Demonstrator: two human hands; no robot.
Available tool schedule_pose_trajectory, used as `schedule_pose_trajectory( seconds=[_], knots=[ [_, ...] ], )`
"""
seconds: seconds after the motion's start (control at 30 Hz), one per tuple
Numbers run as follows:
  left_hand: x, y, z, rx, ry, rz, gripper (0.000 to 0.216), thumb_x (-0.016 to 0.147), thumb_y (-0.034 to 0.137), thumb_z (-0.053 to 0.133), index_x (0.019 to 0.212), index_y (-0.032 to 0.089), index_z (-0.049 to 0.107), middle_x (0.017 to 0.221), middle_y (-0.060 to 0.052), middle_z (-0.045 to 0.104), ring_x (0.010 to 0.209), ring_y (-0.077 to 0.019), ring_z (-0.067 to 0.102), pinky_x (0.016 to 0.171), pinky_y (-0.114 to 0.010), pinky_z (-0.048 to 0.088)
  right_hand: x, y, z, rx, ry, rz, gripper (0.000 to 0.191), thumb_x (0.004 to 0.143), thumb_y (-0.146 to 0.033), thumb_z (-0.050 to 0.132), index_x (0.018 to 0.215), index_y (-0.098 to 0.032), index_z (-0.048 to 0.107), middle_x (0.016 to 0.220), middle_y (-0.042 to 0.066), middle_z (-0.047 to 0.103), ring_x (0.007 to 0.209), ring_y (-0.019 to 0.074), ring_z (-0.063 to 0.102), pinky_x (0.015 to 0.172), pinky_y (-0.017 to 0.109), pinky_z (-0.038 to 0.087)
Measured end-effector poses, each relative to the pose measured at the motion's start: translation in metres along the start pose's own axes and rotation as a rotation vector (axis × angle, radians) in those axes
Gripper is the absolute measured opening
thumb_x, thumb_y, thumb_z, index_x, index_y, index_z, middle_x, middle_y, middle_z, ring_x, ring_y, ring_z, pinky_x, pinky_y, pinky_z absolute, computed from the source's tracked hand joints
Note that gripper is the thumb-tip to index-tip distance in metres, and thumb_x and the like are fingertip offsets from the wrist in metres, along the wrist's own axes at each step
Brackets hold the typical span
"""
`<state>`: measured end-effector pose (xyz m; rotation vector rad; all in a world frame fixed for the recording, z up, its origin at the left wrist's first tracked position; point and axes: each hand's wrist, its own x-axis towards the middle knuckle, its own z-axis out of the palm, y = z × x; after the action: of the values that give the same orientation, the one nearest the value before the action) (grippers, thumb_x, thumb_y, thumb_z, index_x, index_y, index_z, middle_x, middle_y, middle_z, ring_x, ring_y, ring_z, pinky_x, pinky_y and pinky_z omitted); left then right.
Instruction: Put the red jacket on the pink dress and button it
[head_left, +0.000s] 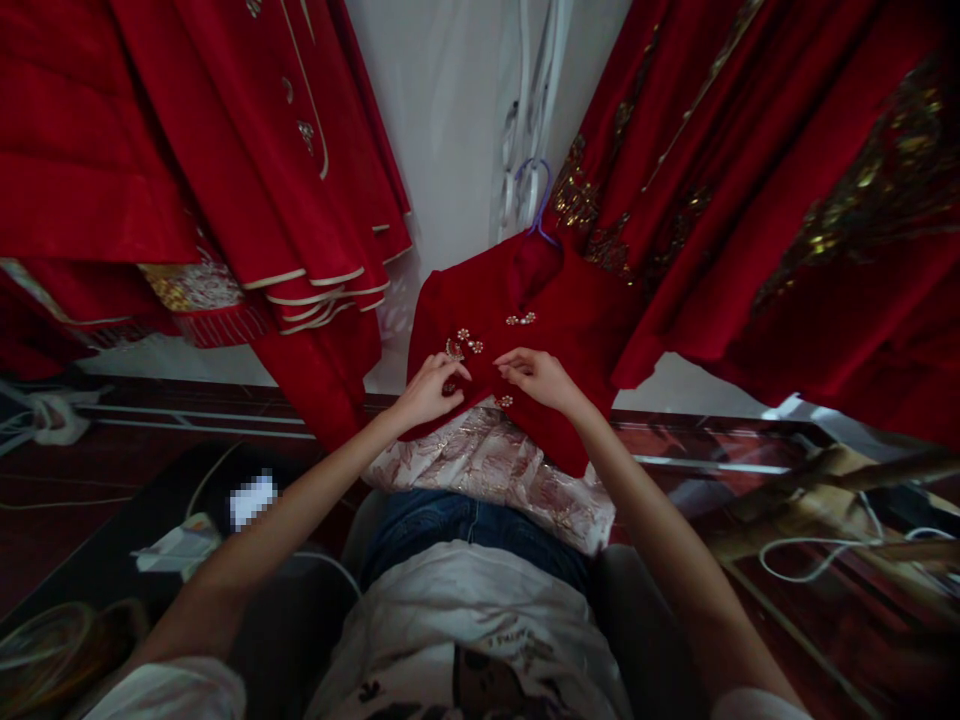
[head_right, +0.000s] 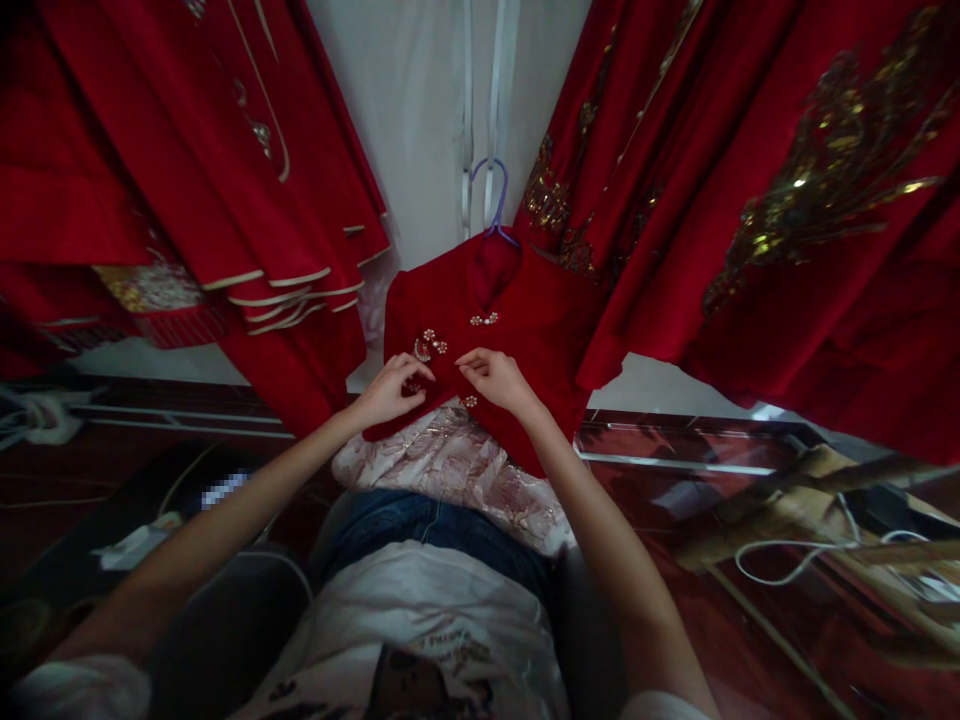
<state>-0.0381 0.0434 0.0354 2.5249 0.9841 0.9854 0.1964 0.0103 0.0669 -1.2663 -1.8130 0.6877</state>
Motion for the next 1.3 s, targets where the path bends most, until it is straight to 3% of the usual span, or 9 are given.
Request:
schedule_pose_trajectory(
  seconds=[0.13,0.27,0.47,0.6,0.7,0.87,0.97,1.07,1.3],
  knots=[
    [-0.023,-0.005,0.005,0.385,-0.067,0.148,0.041,0.079,0.009,0.053,0.115,0.025,0.062,0.112,-0.009,0.051,0.100,-0.0241,0.047,0.090,-0.040,0.043,-0.017,0.011,-0.013,-0.082,-0.080,0.110,0.008,0.082,-0.022,0.061,0.086,-0.019,0.067,0.073,0.003,0.071,0.063,0.0153,0.068,0.059,0.026,0.053],
    [-0.030,-0.021,0.013,0.558,-0.025,0.167,0.035,0.090,0.013,0.042,0.115,0.027,0.062,0.107,-0.009,0.052,0.093,-0.0223,0.047,0.083,-0.037,0.042,-0.020,0.016,-0.008,-0.312,-0.062,0.162,0.009,0.078,-0.024,0.068,0.083,-0.020,0.063,0.074,0.004,0.071,0.062,0.0162,0.066,0.058,0.027,0.048],
    [-0.032,-0.023,0.007,0.391,0.002,0.156,0.023,0.093,0.025,0.045,0.101,0.025,0.066,0.096,-0.007,0.058,0.090,-0.0207,0.051,0.085,-0.036,0.042,-0.024,0.010,0.029,-0.488,-0.019,0.197,0.042,0.067,-0.034,0.080,0.095,-0.018,0.053,0.086,0.008,0.067,0.075,0.0198,0.065,0.064,0.027,0.045],
    [-0.032,-0.014,0.006,0.080,0.071,0.043,0.017,0.089,0.027,0.052,0.096,0.024,0.067,0.091,-0.005,0.064,0.086,-0.0182,0.058,0.085,-0.032,0.046,-0.026,0.012,0.048,-0.656,0.089,0.210,0.033,0.072,-0.019,0.068,0.100,-0.016,0.050,0.100,0.013,0.062,0.078,0.0201,0.064,0.064,0.027,0.043],
    [-0.030,-0.012,0.009,-0.109,0.140,-0.099,0.012,0.083,0.028,0.059,0.088,0.023,0.068,0.085,-0.003,0.068,0.072,-0.0147,0.061,0.072,-0.028,0.050,-0.023,0.017,0.045,-0.548,0.092,0.171,0.024,0.071,-0.017,0.064,0.090,-0.018,0.051,0.087,0.007,0.062,0.073,0.0174,0.061,0.064,0.026,0.042],
    [-0.022,-0.012,0.012,-0.325,0.103,-0.351,0.017,0.072,0.029,0.070,0.083,0.017,0.069,0.076,-0.003,0.072,0.066,-0.0143,0.066,0.068,-0.027,0.055,-0.019,0.002,0.028,0.002,-0.099,0.167,0.023,0.066,-0.023,0.066,0.081,-0.020,0.049,0.067,-0.005,0.054,0.052,0.0098,0.053,0.050,0.022,0.042],
    [-0.018,-0.012,0.010,-0.483,0.084,-0.422,0.018,0.066,0.024,0.073,0.080,0.014,0.070,0.079,-0.006,0.074,0.069,-0.0148,0.068,0.071,-0.028,0.056,-0.017,-0.016,0.037,0.229,-0.014,0.101,0.027,0.067,-0.026,0.066,0.086,-0.021,0.047,0.074,-0.005,0.054,0.048,0.0073,0.053,0.044,0.020,0.043],
    [-0.017,-0.012,0.009,-0.619,0.104,-0.470,0.020,0.063,0.021,0.075,0.081,0.013,0.071,0.080,-0.006,0.074,0.070,-0.0156,0.069,0.075,-0.030,0.057,-0.011,-0.019,0.061,0.208,0.150,0.015,0.027,0.066,-0.022,0.068,0.087,-0.020,0.051,0.082,-0.002,0.055,0.058,0.0081,0.059,0.053,0.020,0.051],
    [-0.018,-0.013,0.017,-0.697,0.154,-0.503,0.024,0.062,0.023,0.078,0.083,0.012,0.072,0.084,-0.008,0.075,0.076,-0.0173,0.071,0.084,-0.035,0.056,0.000,0.014,0.094,0.163,0.175,-0.016,0.014,0.079,-0.017,0.059,0.093,-0.016,0.060,0.097,0.006,0.057,0.069,0.0090,0.065,0.064,0.023,0.058]
  ],
)
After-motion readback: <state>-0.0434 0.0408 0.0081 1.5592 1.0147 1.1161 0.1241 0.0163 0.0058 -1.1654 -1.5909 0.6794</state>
